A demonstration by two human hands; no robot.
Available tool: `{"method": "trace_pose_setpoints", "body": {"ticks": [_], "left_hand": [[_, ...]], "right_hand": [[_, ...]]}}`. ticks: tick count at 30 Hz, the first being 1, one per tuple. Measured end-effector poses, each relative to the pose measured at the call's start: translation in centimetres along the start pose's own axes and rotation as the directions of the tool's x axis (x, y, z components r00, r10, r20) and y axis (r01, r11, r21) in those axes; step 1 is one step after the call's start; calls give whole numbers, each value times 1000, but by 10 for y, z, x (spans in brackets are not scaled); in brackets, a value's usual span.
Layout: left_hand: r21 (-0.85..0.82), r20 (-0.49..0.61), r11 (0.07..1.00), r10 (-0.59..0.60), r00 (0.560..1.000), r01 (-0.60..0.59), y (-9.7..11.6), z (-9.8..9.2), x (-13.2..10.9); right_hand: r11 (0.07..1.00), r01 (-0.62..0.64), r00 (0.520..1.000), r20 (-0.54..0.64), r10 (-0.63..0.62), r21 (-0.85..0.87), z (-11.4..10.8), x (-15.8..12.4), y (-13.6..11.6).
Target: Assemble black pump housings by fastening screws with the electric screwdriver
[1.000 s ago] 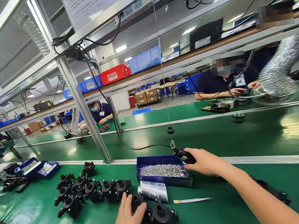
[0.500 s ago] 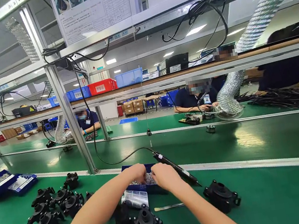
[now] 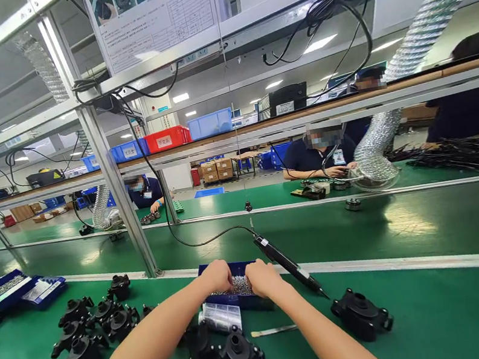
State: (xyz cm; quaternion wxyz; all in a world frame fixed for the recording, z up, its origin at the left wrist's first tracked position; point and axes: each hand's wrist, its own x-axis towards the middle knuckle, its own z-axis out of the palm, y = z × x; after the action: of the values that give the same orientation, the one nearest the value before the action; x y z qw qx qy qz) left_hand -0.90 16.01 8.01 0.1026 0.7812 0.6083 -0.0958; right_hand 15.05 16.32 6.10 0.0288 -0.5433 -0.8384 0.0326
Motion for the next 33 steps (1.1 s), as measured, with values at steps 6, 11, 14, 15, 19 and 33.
{"method": "trace_pose_setpoints", "body": {"ticks": [6, 11, 14, 15, 19, 33], "left_hand": [[-136, -154, 990, -45, 987, 24, -2, -6, -15], [-277, -330, 960, -48, 943, -48, 9, -3, -68], [-362, -351, 928, -42, 935, -94, 15, 13, -111], [-397, -342, 912, -42, 939, -104, 16, 20, -122], [-562, -282, 819, -59, 958, -115, 25, 51, -141], [-983, -176, 90, -194, 965, -161, 85, 127, -115]], "right_hand": [[1000, -12, 996, 88, 12, -5, -1, -4, 3], [999, -45, 997, 63, 44, 20, -1, -3, 3], [997, -32, 999, 9, 31, 76, -1, -4, 5], [994, -22, 1000, -20, 24, 103, -2, -6, 5], [970, 38, 978, -208, 13, 241, -5, -25, -1], [429, 393, 903, -430, -10, 814, 55, -167, 5]]}}
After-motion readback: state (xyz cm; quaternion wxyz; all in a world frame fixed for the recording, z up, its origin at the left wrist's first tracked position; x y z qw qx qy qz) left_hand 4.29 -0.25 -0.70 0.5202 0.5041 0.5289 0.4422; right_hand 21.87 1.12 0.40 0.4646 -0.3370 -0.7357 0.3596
